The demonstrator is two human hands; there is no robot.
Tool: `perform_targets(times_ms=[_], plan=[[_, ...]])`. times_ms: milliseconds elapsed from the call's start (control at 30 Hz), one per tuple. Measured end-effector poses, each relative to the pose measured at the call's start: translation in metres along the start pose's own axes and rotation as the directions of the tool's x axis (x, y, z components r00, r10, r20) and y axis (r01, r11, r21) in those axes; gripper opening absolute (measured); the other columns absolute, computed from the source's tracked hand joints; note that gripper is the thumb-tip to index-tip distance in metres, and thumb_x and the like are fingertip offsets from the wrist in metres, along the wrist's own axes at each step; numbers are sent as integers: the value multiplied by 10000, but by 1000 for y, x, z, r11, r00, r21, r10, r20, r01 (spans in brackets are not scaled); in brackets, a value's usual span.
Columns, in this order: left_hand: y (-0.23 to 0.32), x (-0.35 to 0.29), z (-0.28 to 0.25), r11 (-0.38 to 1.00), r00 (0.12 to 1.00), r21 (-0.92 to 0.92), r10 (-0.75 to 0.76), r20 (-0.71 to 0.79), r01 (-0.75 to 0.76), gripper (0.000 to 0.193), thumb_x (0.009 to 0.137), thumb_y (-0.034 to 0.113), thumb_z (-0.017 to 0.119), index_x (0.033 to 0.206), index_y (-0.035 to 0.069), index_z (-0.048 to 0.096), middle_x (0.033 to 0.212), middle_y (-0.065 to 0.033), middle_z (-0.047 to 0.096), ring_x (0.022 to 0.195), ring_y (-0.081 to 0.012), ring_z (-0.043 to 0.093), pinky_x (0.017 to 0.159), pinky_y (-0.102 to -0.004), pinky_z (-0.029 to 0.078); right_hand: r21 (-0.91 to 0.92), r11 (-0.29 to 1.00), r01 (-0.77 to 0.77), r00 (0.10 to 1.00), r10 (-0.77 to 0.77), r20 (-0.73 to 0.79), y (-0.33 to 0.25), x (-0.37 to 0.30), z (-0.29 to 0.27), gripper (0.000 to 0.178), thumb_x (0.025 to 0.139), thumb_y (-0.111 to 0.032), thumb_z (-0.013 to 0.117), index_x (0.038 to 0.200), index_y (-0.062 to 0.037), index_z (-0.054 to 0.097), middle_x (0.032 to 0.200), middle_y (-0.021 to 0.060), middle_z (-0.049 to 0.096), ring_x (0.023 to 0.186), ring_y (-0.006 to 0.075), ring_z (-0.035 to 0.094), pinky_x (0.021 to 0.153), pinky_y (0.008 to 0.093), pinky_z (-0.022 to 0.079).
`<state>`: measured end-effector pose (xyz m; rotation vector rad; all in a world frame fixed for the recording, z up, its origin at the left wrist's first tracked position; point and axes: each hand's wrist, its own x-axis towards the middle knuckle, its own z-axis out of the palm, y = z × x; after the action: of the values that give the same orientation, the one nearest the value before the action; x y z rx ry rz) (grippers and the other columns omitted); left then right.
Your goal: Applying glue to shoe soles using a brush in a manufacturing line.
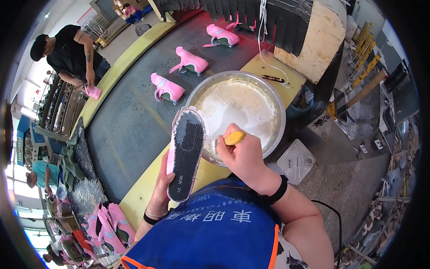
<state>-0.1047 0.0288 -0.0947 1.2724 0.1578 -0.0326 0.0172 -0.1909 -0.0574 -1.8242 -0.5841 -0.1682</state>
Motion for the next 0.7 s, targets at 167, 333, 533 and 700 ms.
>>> perform_targets(times_ms=[167,333,533,700], plan=[[-7,4,-11,985,996,153,78,42,-84,971,811,427,638,1558,28,164,1419,-223,475,1208,-285,602,966,-395,539,104,984,144,976,-124,-178,-2,13,4,189,924,-59,675,808,-30,529,610,50,515,506,120,487,494,292,395],[-14,2,-15,972,991,194,124,55,-132,986,797,411,642,1560,24,154,1441,-230,453,1249,-296,576,993,-403,523,171,980,98,995,-100,2,-7,-1,11,189,928,-61,679,815,-34,530,636,56,520,519,121,473,509,293,401],[-11,2,-22,985,995,140,93,41,-98,992,794,411,645,1559,12,155,1478,-229,416,1330,-308,507,1075,-416,452,112,993,-28,982,6,189,-25,-12,6,196,901,-106,683,800,-37,531,585,80,540,501,206,542,515,335,419],[-4,-1,-26,973,983,189,106,151,-134,961,770,326,682,1544,1,213,1503,-201,376,1400,-299,400,1157,-417,311,-32,999,-8,993,12,119,-16,12,5,217,866,-120,681,753,-15,528,577,146,534,506,292,582,498,372,411]])
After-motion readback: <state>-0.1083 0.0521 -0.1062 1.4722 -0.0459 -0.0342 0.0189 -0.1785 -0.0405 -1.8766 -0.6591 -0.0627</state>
